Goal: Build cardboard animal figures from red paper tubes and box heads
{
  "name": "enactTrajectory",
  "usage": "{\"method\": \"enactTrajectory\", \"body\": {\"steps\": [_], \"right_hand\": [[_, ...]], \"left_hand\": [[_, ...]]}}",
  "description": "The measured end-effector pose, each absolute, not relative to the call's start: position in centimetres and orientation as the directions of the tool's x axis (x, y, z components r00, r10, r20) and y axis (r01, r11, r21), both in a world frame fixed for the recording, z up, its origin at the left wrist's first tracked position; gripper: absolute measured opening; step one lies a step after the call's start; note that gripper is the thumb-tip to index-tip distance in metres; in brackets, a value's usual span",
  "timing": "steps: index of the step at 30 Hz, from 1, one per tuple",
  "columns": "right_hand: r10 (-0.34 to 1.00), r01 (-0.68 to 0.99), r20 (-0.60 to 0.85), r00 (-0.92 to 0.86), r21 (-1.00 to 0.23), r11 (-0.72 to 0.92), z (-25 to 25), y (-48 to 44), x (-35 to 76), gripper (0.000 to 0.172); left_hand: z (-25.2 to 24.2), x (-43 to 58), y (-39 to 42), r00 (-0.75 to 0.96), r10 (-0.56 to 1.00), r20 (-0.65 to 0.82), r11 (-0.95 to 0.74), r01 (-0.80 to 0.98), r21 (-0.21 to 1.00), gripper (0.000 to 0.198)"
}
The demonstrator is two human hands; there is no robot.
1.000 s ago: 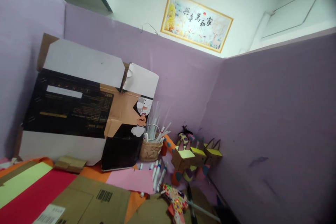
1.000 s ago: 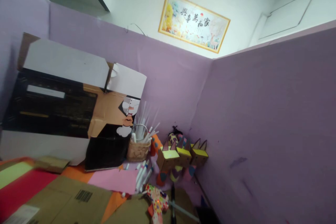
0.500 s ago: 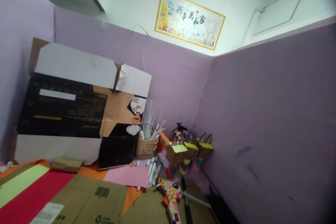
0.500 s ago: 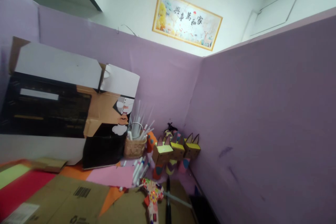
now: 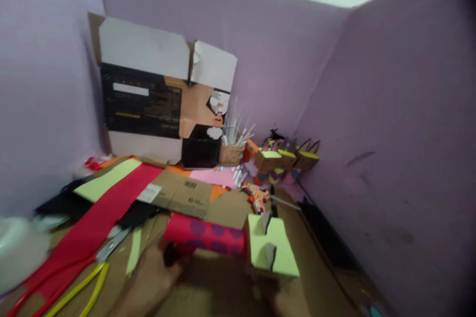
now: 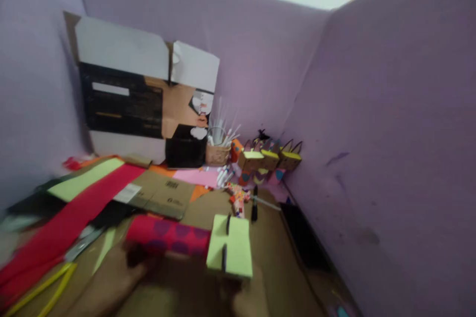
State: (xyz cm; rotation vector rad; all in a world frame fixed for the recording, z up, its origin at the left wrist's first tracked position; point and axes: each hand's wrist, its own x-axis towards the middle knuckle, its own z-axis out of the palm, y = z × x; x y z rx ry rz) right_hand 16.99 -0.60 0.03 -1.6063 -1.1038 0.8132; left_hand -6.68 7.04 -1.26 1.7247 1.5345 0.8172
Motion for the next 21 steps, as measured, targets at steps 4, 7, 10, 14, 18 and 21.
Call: {"method": "enactTrajectory", "body": {"steps": [4,7,10,14,18,21], "right_hand": [[0.940,0.263,0.022,0.340,-0.962,-0.072,-0.6,-0.4,17.4,0.032],[0.939,0.304,0.073,0.336,-0.952,-0.034,-0.8,-0.4,17.7,0.031],[0.933,0.322,0.090,0.348,-0.946,-0.029,-1.1,-0.3,17.9,0.029],[0.920,0.233,0.139,0.367,-0.971,0.054,-0.4,0.1,19.2,0.031],[0.856,0.109,0.190,0.480,-0.982,0.157,1.9,1.0,22.6,0.034],[0.833,0.110,0.200,0.516,-0.980,0.167,3.0,1.7,25.3,0.036]], "left_hand": [[0.2,-6.7,6.7,0.188,0.982,-0.014,-0.087,0.517,0.851,0.025],[0.7,-6.7,6.7,0.224,0.974,0.013,-0.131,0.521,0.843,0.026],[0.7,-6.8,6.4,0.258,0.966,0.019,-0.157,0.529,0.834,0.029],[0.8,-7.0,6.2,0.267,0.961,0.066,-0.200,0.514,0.834,0.051],[0.5,-7.1,6.6,0.234,0.969,0.079,-0.200,0.552,0.810,0.063],[-0.1,-7.3,7.2,0.255,0.966,0.042,-0.187,0.577,0.795,0.062]]}}
